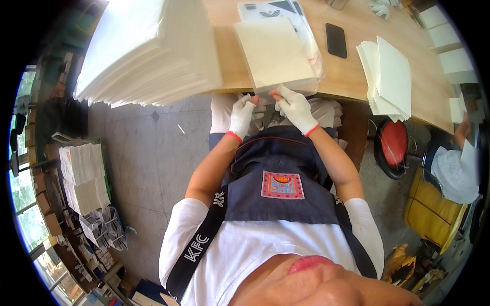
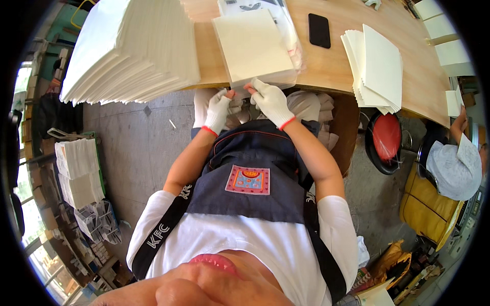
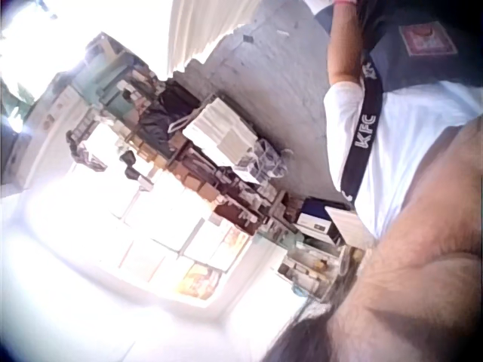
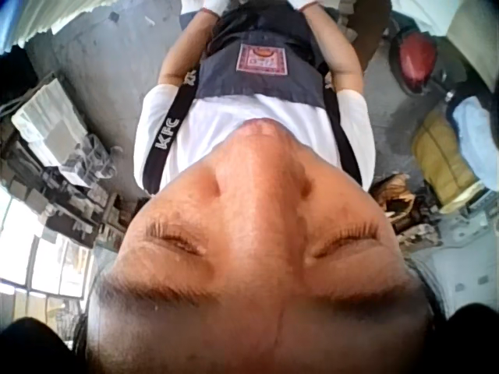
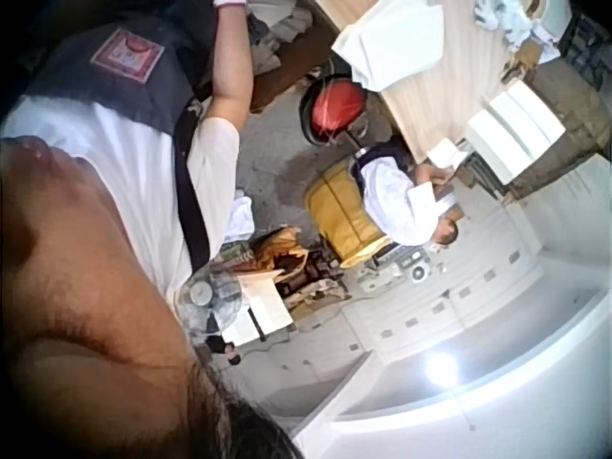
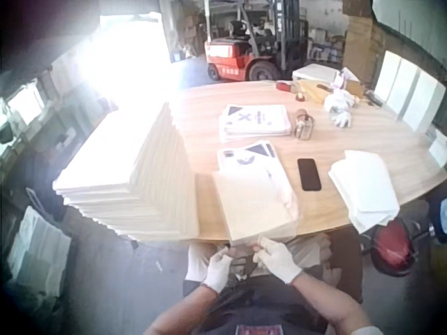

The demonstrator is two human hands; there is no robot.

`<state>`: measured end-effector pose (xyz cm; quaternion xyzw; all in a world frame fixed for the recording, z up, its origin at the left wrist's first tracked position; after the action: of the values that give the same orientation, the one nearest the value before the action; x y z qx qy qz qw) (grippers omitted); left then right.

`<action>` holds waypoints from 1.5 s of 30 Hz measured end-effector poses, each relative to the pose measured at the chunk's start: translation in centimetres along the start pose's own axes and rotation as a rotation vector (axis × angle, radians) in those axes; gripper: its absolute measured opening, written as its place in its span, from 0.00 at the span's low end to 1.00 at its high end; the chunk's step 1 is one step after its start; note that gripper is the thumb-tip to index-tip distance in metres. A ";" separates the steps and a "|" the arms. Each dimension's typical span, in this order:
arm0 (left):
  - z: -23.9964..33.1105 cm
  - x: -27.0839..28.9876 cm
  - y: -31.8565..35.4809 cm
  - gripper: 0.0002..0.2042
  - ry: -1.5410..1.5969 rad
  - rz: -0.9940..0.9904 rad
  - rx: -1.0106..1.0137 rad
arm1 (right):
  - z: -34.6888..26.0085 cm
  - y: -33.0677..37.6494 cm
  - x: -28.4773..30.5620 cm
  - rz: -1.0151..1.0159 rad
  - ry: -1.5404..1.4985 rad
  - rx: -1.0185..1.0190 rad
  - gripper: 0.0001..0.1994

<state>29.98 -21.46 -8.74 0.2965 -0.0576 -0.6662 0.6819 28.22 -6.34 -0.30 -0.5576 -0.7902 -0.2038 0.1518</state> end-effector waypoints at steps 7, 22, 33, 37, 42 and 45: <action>1.1 -0.1 -0.7 0.11 -0.139 -0.122 -0.044 | -1.8 -2.7 -3.5 0.012 0.750 0.331 0.08; 7.6 1.5 4.4 0.15 -1.292 0.311 -1.105 | 28.4 19.0 9.3 -0.204 0.843 -0.590 0.21; 7.7 0.5 3.2 0.07 -1.185 0.098 -1.204 | 4.9 2.7 6.3 0.410 0.247 0.234 0.07; 4.3 5.1 0.8 0.06 -0.453 0.322 -0.539 | 9.9 2.2 3.5 0.570 -0.323 -0.153 0.06; 3.8 4.1 1.2 0.06 -0.137 0.252 -0.284 | 13.2 2.9 2.8 0.585 -0.486 -0.342 0.12; 7.7 1.7 2.7 0.08 -0.305 0.143 -0.303 | 11.6 3.3 4.5 0.644 -0.123 -0.246 0.15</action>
<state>28.92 -25.74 -1.67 0.0819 -0.0802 -0.6542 0.7476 29.69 4.00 -7.81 -0.8038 -0.5509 -0.2049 0.0920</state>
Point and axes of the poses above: each hand's wrist, its own y-axis away from the middle knuckle, its own x-axis out of the back of the hand, z = x × y, the point moved 8 cm from there along -y, towards the middle knuckle, and after that the axes turned 1 degree about z, right-handed, at the moved point
